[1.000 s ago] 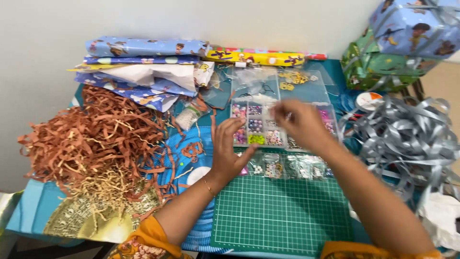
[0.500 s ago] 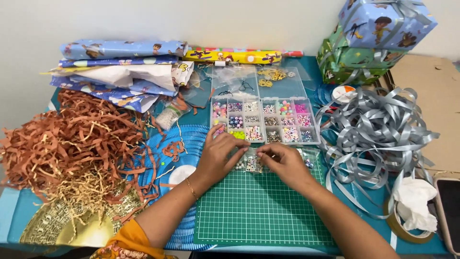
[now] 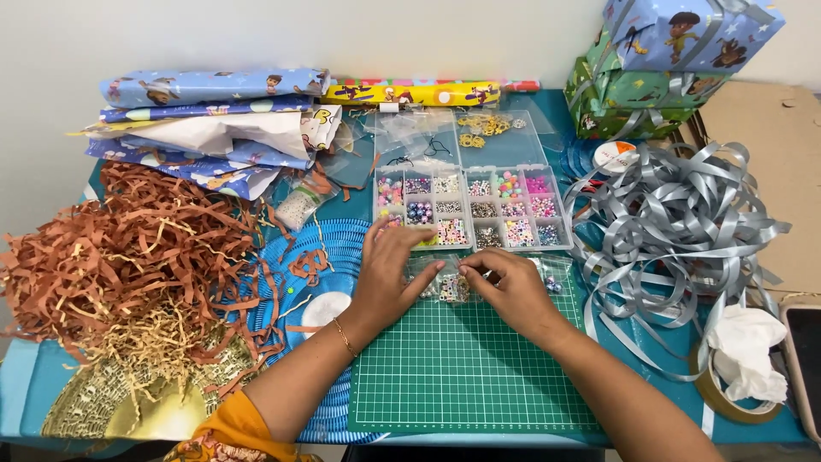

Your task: Selecting beads and charms from an organizer to twist them onto pipe cleaners for a craft project.

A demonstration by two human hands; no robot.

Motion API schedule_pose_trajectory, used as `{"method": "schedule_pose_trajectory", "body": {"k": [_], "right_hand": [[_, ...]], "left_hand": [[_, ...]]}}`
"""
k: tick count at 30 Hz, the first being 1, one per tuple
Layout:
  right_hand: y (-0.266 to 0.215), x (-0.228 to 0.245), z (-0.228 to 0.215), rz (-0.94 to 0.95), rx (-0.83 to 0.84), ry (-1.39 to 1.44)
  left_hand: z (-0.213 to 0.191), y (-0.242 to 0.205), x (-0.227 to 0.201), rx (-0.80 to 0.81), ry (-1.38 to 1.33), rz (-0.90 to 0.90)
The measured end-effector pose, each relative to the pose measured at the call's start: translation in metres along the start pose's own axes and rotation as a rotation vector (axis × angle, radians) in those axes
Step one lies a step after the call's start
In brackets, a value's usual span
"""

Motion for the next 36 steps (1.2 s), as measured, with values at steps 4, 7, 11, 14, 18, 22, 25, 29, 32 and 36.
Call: {"method": "schedule_pose_trajectory", "body": {"k": [4, 7, 11, 14, 18, 22, 25, 29, 32, 36], "right_hand": [[-0.005, 0.007, 0.0, -0.02, -0.064, -0.032], [-0.013, 0.032, 0.003, -0.332, -0.172, -0.323], [-0.019, 0.042, 0.01, -0.513, -0.202, -0.522], [-0.019, 0.045, 0.012, -0.544, -0.206, -0.543], [-0.018, 0.038, 0.016, -0.457, -0.133, -0.358], [-0.015, 0.019, 0.02, -0.374, -0.093, -0.176], [-0.014, 0.018, 0.02, -0.391, -0.088, -0.263], [-0.021, 0.029, 0.025, -0.628, -0.156, -0.643], [-0.021, 0.024, 0.027, -0.596, -0.19, -0.687], [-0.016, 0.018, 0.023, -0.531, -0.214, -0.723]], "left_hand": [[0.0, -0.015, 0.008, -0.065, 0.17, 0.143], [0.005, -0.014, -0.004, 0.03, 0.194, 0.172], [0.014, -0.015, 0.0, 0.13, 0.165, 0.134], [0.015, -0.01, -0.003, 0.174, 0.12, 0.114], [0.02, -0.013, 0.003, 0.277, -0.026, 0.084], [0.019, -0.011, 0.003, 0.296, -0.088, 0.03], [0.021, -0.013, 0.003, 0.288, -0.068, 0.024], [0.018, -0.013, -0.001, 0.201, 0.065, 0.136], [0.02, -0.014, -0.003, 0.187, 0.132, 0.157], [0.022, -0.015, -0.003, 0.15, 0.203, 0.146]]}}
Point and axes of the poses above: each hand's wrist, its own y-axis towards the middle knuckle, its own z-axis out of the palm, x = y × z, the point moved 5 cm from there along y, towards the middle knuckle
